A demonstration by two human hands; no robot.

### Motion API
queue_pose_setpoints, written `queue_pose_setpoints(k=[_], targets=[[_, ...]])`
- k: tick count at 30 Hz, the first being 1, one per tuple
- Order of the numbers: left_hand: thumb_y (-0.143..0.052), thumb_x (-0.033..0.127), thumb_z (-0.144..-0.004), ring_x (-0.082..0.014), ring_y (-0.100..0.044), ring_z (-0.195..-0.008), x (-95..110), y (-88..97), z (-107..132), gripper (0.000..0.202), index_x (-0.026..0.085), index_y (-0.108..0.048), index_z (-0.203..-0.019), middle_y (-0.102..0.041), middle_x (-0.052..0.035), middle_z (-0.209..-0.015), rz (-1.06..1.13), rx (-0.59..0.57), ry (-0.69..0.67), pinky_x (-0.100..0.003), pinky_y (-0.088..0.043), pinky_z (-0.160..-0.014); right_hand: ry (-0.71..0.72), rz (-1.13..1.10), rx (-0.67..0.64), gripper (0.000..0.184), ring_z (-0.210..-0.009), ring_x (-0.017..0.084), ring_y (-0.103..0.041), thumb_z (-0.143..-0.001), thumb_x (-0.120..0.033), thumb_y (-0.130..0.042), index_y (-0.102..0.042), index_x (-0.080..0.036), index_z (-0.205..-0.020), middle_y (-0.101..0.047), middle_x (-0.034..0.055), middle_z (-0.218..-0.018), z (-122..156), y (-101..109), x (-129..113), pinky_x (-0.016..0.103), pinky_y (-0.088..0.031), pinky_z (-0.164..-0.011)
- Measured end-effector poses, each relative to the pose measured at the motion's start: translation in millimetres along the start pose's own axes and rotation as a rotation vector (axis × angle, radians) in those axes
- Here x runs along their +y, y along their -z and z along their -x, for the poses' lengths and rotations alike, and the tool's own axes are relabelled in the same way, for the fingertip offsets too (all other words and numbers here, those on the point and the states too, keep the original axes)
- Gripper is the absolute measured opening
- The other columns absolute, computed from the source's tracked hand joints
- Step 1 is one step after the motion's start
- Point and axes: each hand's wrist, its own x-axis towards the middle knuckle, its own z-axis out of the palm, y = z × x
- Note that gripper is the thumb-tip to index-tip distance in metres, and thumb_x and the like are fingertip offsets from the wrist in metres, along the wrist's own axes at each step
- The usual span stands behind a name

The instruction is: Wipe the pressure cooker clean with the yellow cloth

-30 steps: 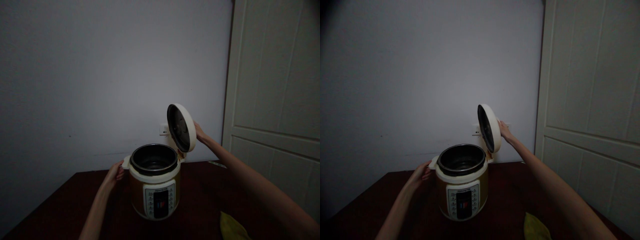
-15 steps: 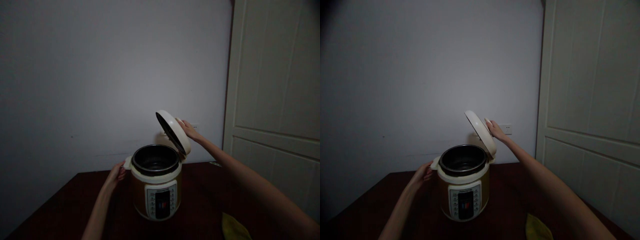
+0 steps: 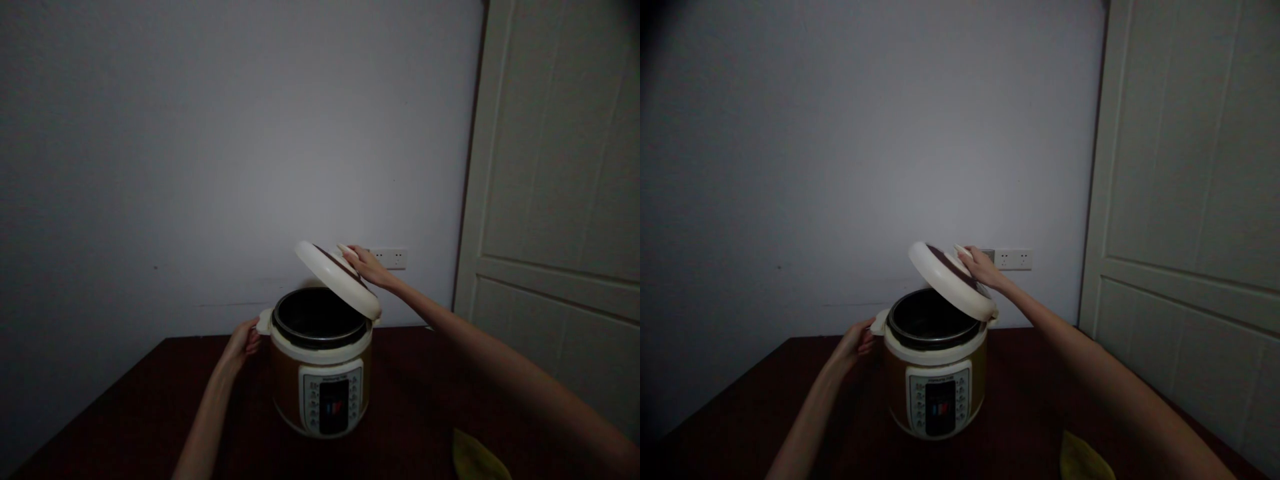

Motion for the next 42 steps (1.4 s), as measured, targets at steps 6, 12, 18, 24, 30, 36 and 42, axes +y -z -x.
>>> queue_pose_setpoints(k=[6,12,18,24,30,36,42], targets=[[-0.056,0.044,-0.073,-0.0017,-0.018,-0.026,1.0,-0.4,1.1,0.045,0.019,-0.033,-0.044,-0.027,0.0087,-0.033,0.002,-0.006,0.034,-0.019,-0.007,-0.035,0.072,0.092,-0.081,0.044,-0.107,0.024,-0.057,-0.094,-0.042,-0.039,-0.052,-0.012,-0.123,-0.062,0.0153,-0.119,6.0,-15.7,-12.6,0.037,-0.041,-0.092],[-0.051,0.040,-0.078,-0.0019,-0.018,-0.026,1.3,-1.3,0.6,0.045,0.018,-0.034,-0.042,-0.026,0.0079,-0.033,0.011,-0.030,0.040,-0.019,-0.006,-0.035,0.178,0.176,-0.175,0.045,-0.107,0.025,-0.056,-0.094,-0.042,-0.039,-0.049,-0.011,-0.126,-0.061,0.0166,-0.119,12.8,-28.2,-23.3,0.038,-0.041,-0.093],[-0.049,0.037,-0.080,-0.0024,-0.018,-0.026,0.0,-1.0,-1.1,0.043,0.019,-0.034,-0.044,-0.028,0.0076,-0.033,0.032,-0.032,0.039,-0.019,-0.006,-0.034,0.192,0.264,-0.221,0.043,-0.108,0.026,-0.056,-0.095,-0.042,-0.039,-0.049,-0.014,-0.126,-0.060,0.0163,-0.118,20.1,-35.5,-30.9,0.038,-0.042,-0.090],[-0.047,0.036,-0.083,-0.0024,-0.018,-0.026,-2.1,-0.5,-1.7,0.042,0.018,-0.034,-0.047,-0.028,0.0079,-0.034,0.047,-0.028,0.039,-0.019,-0.007,-0.034,0.198,0.342,-0.284,0.044,-0.107,0.025,-0.056,-0.095,-0.044,-0.039,-0.047,-0.017,-0.128,-0.059,0.0157,-0.117,23.9,-43.2,-34.4,0.036,-0.043,-0.088],[-0.050,0.038,-0.081,-0.0020,-0.018,-0.026,-1.9,-0.6,-1.1,0.043,0.018,-0.034,-0.046,-0.028,0.0080,-0.034,0.046,-0.042,0.041,-0.019,-0.007,-0.034,0.178,0.365,-0.310,0.046,-0.108,0.027,-0.056,-0.095,-0.045,-0.037,-0.046,-0.016,-0.130,-0.058,0.0171,-0.119,26.3,-43.3,-39.9,0.038,-0.043,-0.088],[-0.050,0.036,-0.079,-0.0015,-0.017,-0.026,-1.5,-2.0,0.4,0.042,0.018,-0.035,-0.045,-0.029,0.0078,-0.034,0.050,-0.026,0.031,-0.019,-0.007,-0.034,0.158,0.418,-0.325,0.049,-0.106,0.029,-0.057,-0.094,-0.049,-0.034,-0.045,-0.018,-0.130,-0.058,0.0167,-0.119,25.7,-43.2,-41.5,0.039,-0.044,-0.085],[-0.050,0.035,-0.079,-0.0018,-0.018,-0.027,-0.9,-5.5,2.5,0.039,0.018,-0.037,-0.046,-0.029,0.0081,-0.034,0.050,0.015,0.012,-0.018,-0.006,-0.035,0.163,0.511,-0.349,0.052,-0.098,0.030,-0.060,-0.094,-0.053,-0.030,-0.045,-0.018,-0.129,-0.060,0.0176,-0.114,25.3,-42.4,-47.8,0.037,-0.045,-0.075]])
